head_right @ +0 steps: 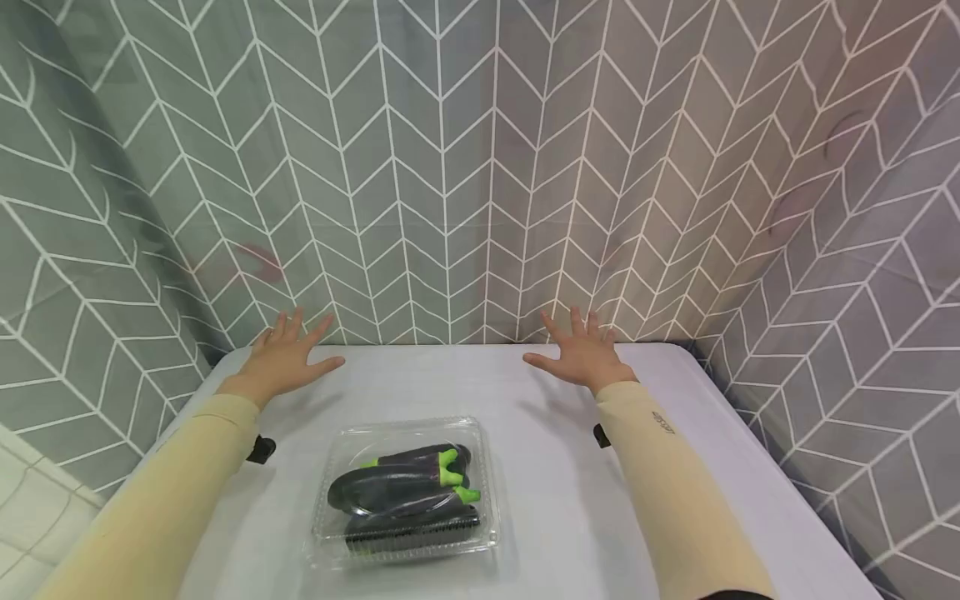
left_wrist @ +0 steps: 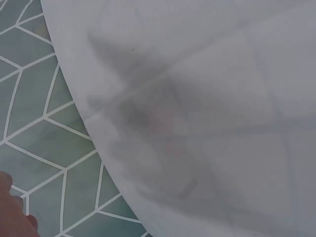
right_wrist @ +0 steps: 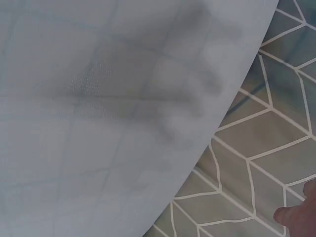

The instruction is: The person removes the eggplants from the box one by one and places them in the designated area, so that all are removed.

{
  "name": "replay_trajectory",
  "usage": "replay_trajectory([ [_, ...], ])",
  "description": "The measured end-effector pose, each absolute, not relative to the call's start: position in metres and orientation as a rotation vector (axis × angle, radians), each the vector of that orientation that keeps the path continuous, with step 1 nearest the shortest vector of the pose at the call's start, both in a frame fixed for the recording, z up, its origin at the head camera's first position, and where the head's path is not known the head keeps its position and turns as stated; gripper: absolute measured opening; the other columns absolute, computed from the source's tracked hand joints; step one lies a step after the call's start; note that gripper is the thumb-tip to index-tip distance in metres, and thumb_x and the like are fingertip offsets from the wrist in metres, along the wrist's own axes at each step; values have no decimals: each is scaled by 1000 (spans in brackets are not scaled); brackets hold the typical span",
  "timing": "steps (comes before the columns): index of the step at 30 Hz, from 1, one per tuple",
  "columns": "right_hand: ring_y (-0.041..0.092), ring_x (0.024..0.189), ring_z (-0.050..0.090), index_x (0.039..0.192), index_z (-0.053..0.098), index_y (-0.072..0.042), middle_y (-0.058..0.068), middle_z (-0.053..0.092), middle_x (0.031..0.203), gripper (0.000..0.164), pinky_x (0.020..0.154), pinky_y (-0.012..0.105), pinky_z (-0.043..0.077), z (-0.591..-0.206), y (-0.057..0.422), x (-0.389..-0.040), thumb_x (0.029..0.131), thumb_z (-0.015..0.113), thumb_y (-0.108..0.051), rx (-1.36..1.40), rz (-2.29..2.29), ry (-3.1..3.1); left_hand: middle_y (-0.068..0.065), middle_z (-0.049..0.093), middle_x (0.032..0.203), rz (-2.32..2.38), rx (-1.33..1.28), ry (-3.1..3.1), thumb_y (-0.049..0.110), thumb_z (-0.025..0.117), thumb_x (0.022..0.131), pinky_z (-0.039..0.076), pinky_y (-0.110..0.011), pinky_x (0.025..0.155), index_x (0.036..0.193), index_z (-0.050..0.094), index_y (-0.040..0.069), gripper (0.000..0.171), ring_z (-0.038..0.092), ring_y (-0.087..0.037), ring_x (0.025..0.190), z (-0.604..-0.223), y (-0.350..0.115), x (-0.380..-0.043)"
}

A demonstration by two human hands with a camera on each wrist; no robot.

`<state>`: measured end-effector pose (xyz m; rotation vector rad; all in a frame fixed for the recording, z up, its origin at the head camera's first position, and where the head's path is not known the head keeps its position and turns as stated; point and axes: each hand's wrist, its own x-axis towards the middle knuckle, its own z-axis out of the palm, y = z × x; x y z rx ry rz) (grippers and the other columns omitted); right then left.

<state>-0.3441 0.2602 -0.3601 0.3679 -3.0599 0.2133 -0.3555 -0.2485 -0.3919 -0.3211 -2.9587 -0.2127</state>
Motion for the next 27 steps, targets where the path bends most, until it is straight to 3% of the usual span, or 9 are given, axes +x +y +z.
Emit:
replay_trajectory([
  [4,51,143,-11,160,14,-28,25,-4,161,98,102,77,1,-357,250,-345,83,36,-86,405,223,-3039,-28,8,160,-214,-350,-2925,75,44,90,5,-72,106,160,19,23,91,4,-52,144,-391,-255,-348],
  [12,51,144,7,160,18,-25,28,10,159,93,102,74,19,-355,242,-330,88,41,-80,545,233,-2957,-24,25,157,-273,-416,-2824,73,47,90,20,-71,105,157,28,22,86,23,-49,141,-394,-254,-333],
  [21,44,142,23,160,16,-31,23,15,159,85,104,63,31,-360,238,-301,92,44,-73,647,342,-2888,-22,32,153,-332,-453,-2775,72,49,90,29,-66,104,158,25,27,85,30,-48,137,-403,-260,-309],
  [27,43,139,31,159,23,-27,20,26,156,82,102,62,35,-366,237,-280,93,48,-69,696,390,-2836,-21,34,152,-399,-472,-2761,69,51,91,30,-65,103,155,33,20,83,32,-47,136,-411,-262,-290],
])
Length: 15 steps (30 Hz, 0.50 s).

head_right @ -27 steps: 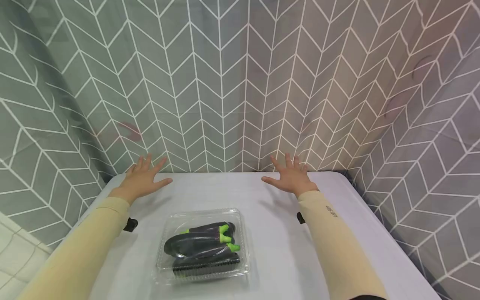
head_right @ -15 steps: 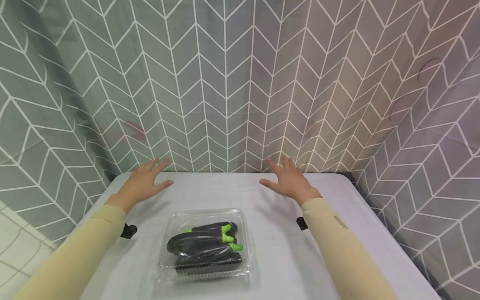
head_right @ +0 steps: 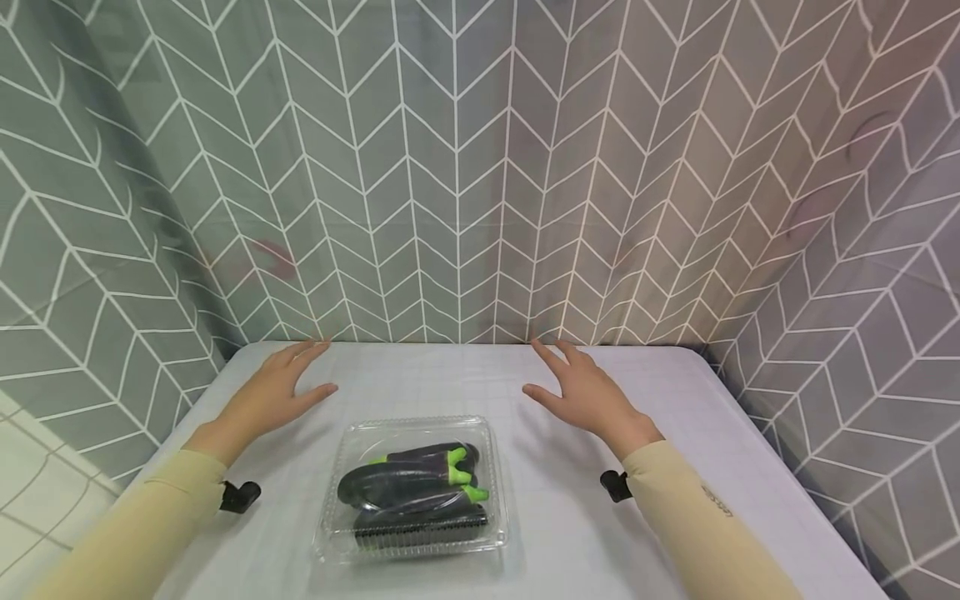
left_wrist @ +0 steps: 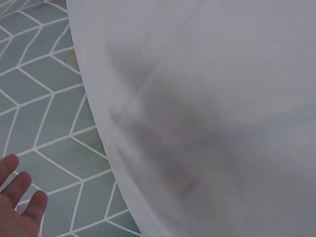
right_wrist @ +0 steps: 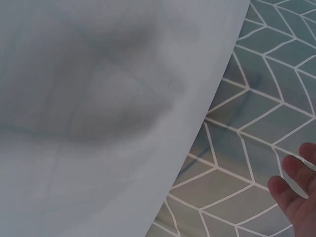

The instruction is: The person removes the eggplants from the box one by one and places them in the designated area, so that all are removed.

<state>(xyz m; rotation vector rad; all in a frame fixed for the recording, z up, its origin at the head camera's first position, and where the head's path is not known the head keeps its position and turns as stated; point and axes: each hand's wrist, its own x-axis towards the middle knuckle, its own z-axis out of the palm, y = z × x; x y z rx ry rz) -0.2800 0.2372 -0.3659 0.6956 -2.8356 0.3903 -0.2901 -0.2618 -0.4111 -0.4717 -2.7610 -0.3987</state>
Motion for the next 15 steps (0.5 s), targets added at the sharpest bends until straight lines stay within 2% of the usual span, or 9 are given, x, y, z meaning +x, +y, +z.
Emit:
replay_trajectory([
  [7,40,136,37,157,30,-23,19,36,150,77,104,58,35,-374,238,-257,95,51,-64,739,466,-2806,-17,38,149,-552,-549,-2756,65,54,92,37,-61,101,151,41,20,76,42,-42,132,-419,-256,-265],
  [15,36,132,43,154,37,-21,13,43,146,71,101,56,39,-388,238,-234,96,55,-58,752,556,-2764,-10,41,148,-598,-579,-2751,66,55,91,38,-58,101,151,41,25,73,43,-35,132,-424,-252,-240],
])
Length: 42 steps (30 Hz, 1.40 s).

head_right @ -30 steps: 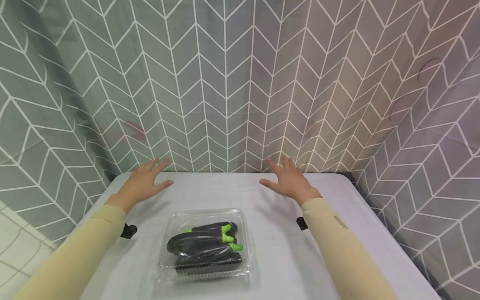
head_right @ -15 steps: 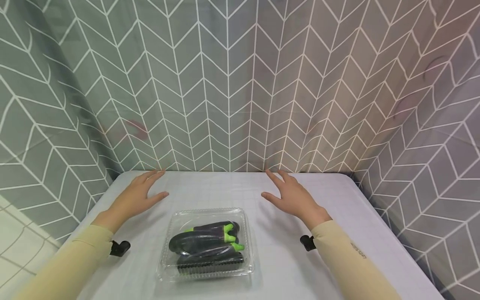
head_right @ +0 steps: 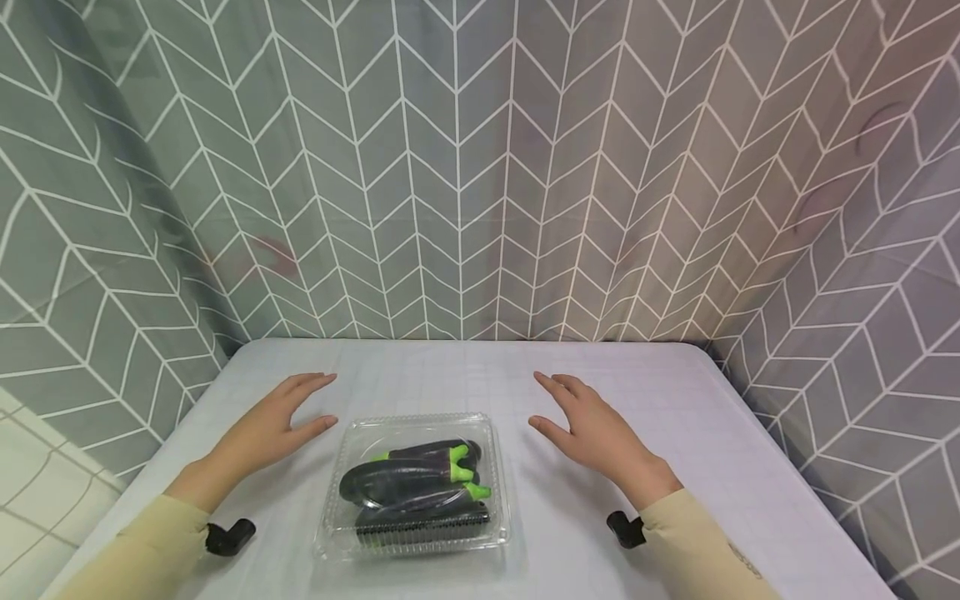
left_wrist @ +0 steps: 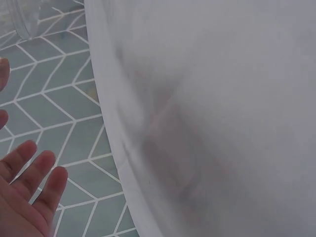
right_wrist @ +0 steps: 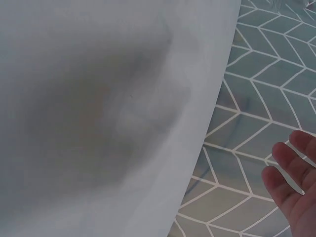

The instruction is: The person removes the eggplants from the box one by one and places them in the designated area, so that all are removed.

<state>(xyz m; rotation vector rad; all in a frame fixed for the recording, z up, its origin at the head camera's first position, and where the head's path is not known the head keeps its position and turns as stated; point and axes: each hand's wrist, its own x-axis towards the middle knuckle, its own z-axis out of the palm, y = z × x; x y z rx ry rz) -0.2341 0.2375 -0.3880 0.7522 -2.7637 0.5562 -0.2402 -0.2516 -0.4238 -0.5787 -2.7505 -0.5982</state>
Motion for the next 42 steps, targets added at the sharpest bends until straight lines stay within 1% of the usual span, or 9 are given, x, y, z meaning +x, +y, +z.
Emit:
replay_trajectory([
  [4,34,130,46,153,38,-21,12,45,144,69,101,54,40,-394,236,-223,96,56,-55,763,580,-2746,-7,43,146,-622,-569,-2739,64,57,91,40,-57,99,150,42,26,72,46,-34,130,-425,-250,-228],
  [11,29,128,49,152,40,-23,7,49,140,67,101,52,41,-398,233,-204,96,57,-55,749,632,-2740,-2,48,140,-700,-561,-2712,59,61,91,51,-48,86,148,45,25,69,61,-29,109,-428,-247,-208],
  [18,23,128,50,150,42,-27,-2,51,139,63,99,48,44,-405,228,-186,95,60,-53,750,664,-2744,3,52,137,-758,-530,-2666,52,68,90,52,-39,83,149,42,25,70,60,-15,112,-429,-243,-188],
  [25,15,126,51,148,44,-29,-10,51,138,60,98,43,46,-413,222,-173,95,63,-50,802,697,-2721,9,52,137,-794,-535,-2688,52,70,89,53,-36,81,145,46,26,67,61,-10,108,-428,-236,-167],
  [30,10,123,53,142,50,-28,-17,50,137,54,95,40,48,-417,221,-165,94,64,-49,840,722,-2706,14,52,134,-840,-560,-2660,45,74,88,52,-30,78,139,51,26,59,60,-6,106,-432,-236,-156],
  [35,10,123,53,134,56,-24,-16,52,135,47,96,39,48,-419,220,-159,93,69,-42,898,726,-2662,14,53,131,-897,-635,-2609,34,79,86,51,-26,77,134,51,29,55,60,-5,106,-435,-238,-152],
  [38,11,123,53,131,58,-23,-14,53,135,44,96,39,48,-419,219,-155,92,71,-38,945,756,-2642,13,55,128,-932,-702,-2555,28,81,84,51,-24,75,125,55,28,48,58,-5,105,-437,-239,-149],
  [40,10,123,53,130,57,-26,-14,52,136,42,95,38,48,-420,219,-151,92,71,-37,968,778,-2640,11,56,127,-959,-753,-2514,24,82,83,50,-23,74,118,57,26,43,57,-6,104,-438,-240,-146],
  [42,10,122,54,130,56,-30,-13,52,136,41,95,35,48,-421,218,-148,92,72,-36,984,791,-2631,9,58,124,-994,-790,-2491,21,83,82,50,-23,74,117,58,26,43,59,-7,102,-439,-240,-144],
])
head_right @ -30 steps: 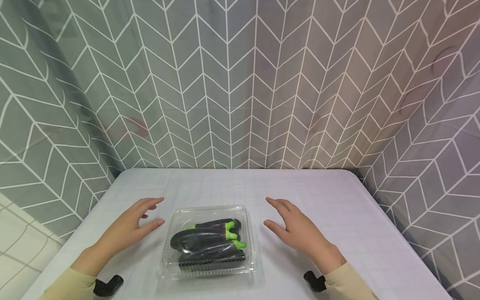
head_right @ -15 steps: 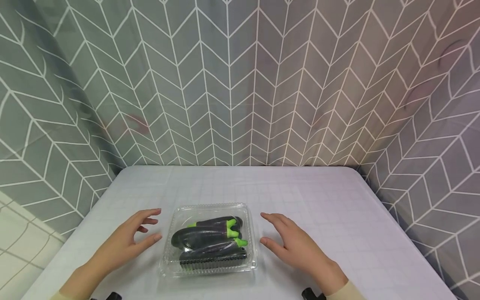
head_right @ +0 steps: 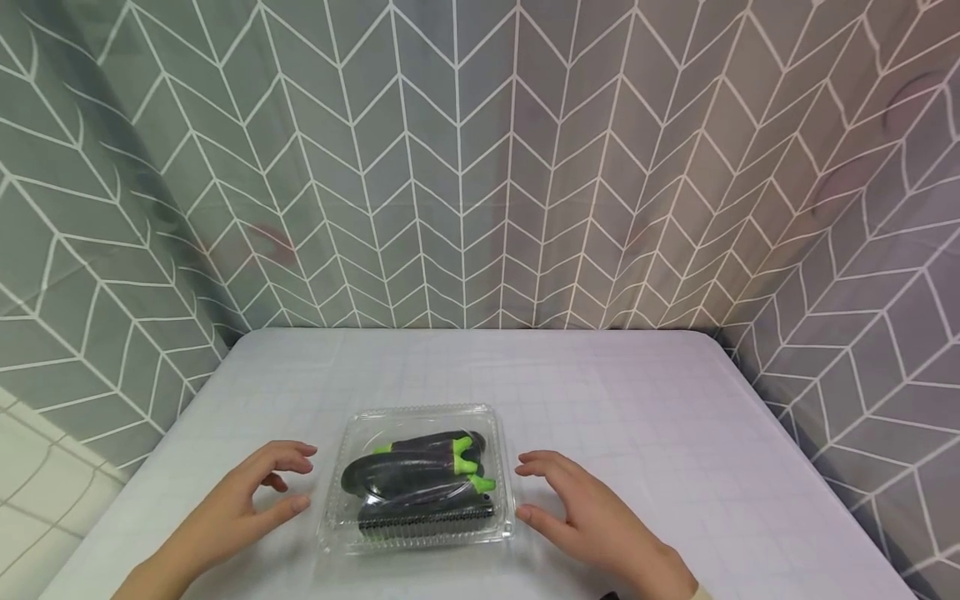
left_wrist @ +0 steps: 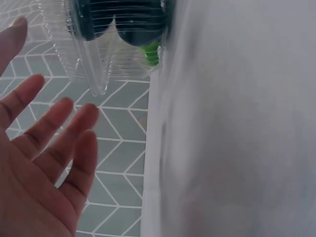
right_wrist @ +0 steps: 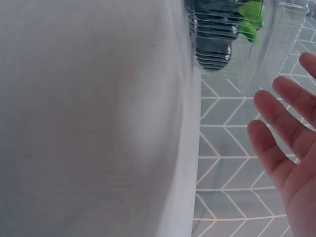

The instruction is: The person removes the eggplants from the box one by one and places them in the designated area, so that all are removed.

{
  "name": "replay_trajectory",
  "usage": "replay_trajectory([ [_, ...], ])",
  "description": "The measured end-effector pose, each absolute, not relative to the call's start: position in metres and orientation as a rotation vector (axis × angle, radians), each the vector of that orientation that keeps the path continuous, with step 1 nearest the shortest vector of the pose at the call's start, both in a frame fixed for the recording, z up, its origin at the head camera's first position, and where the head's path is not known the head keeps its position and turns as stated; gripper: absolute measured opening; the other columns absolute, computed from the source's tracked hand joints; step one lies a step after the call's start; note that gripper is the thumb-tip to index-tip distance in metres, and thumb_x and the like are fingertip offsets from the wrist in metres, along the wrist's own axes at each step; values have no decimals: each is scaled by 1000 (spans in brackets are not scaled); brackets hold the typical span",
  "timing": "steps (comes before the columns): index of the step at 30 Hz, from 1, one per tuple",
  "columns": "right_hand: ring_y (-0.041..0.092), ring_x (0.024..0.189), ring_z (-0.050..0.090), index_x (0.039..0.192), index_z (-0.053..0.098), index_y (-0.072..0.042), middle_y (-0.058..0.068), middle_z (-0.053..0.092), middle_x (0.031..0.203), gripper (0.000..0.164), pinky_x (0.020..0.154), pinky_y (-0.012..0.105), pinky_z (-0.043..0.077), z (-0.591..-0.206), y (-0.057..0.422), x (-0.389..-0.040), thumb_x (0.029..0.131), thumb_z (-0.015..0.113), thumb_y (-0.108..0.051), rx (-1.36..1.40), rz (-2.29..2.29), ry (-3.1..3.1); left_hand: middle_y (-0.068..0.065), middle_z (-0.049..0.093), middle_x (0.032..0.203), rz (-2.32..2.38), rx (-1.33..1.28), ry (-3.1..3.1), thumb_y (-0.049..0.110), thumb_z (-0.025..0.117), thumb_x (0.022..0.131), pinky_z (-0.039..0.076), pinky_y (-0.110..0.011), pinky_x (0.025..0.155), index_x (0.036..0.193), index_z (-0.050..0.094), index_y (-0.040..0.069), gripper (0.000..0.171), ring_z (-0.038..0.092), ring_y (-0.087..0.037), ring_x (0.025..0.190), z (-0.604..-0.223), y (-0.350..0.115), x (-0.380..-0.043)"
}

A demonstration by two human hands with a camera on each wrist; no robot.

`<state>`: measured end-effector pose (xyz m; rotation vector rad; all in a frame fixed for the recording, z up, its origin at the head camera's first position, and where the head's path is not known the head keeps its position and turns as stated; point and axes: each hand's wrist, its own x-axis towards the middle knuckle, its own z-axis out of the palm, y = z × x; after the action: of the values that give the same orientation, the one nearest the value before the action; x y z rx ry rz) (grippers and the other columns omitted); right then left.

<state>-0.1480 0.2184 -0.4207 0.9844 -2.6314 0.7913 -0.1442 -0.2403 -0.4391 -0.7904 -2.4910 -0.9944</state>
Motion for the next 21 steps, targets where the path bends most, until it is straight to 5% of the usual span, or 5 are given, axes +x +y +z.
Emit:
replay_trajectory([
  [11,11,116,56,120,59,-29,-9,55,132,29,92,30,49,-425,214,-142,94,71,-31,1109,918,-2597,2,56,125,-1088,-930,-2504,25,83,82,50,-24,74,110,61,24,35,54,-7,109,-443,-237,-139],
  [21,14,111,59,115,63,-26,-4,58,128,31,95,13,39,-432,210,-141,87,78,-28,1199,952,-2489,-1,56,123,-1148,-1107,-2404,26,89,75,50,-28,71,106,66,25,39,55,-12,108,-447,-232,-136],
])
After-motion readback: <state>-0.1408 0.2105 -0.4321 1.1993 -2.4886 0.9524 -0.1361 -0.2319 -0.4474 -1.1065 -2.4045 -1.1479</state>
